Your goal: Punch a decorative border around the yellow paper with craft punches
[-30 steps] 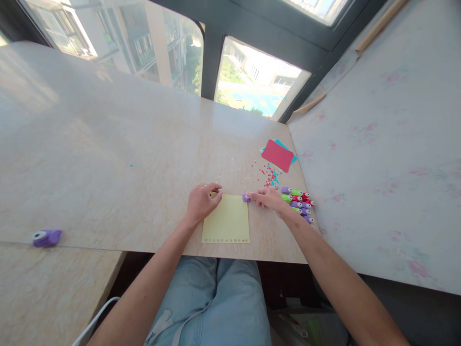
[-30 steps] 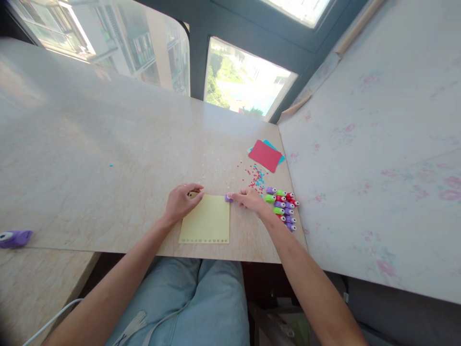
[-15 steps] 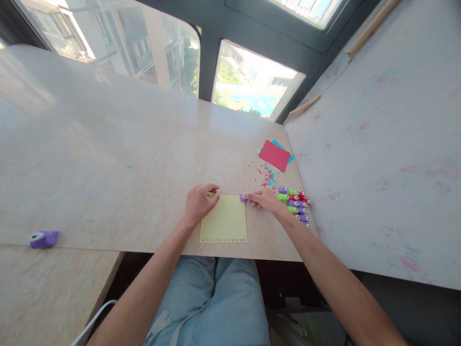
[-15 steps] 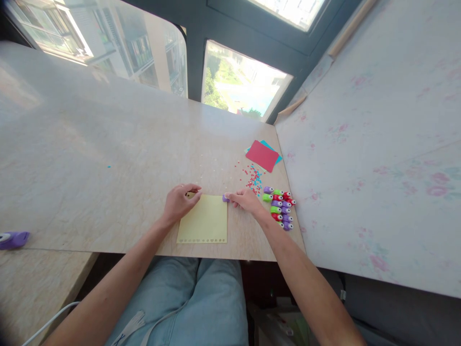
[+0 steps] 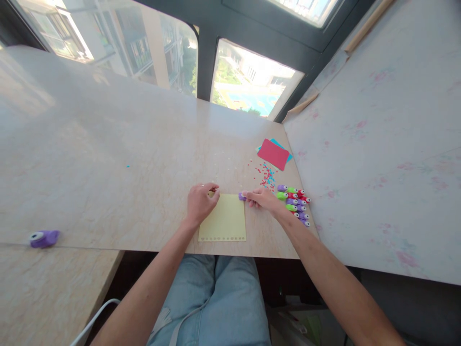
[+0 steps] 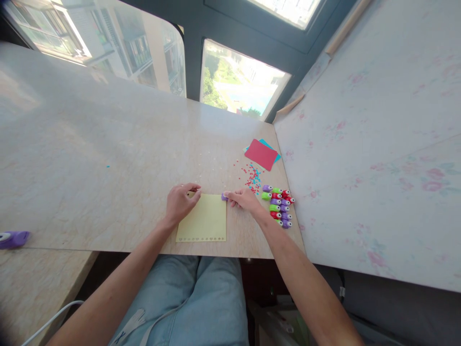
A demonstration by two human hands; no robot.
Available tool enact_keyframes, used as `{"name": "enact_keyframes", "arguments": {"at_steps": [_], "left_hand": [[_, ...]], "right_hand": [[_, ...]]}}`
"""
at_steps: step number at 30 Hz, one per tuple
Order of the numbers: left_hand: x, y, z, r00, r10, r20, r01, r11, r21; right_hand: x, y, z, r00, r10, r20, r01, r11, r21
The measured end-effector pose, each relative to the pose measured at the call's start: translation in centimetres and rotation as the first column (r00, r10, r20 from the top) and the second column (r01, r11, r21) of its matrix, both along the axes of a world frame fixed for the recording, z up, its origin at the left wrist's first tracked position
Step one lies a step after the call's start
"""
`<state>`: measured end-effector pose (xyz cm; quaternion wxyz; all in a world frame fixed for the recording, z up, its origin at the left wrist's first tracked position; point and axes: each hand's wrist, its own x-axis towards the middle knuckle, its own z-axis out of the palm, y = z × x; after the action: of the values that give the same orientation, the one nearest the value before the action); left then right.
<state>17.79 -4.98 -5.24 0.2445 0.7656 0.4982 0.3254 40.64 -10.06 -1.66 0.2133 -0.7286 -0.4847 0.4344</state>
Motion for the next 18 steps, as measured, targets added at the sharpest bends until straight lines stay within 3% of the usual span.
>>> {"name": "enact_keyframes", "arguments": {"at_steps": [18], "left_hand": [[0.07,0.0,-0.04,1.0,0.007,0.002,-0.007,1.0,0.001]], "right_hand": [[0.22,0.62,0.03,0.998,0.003,0.057,-0.003,1.0,-0.004]]}}
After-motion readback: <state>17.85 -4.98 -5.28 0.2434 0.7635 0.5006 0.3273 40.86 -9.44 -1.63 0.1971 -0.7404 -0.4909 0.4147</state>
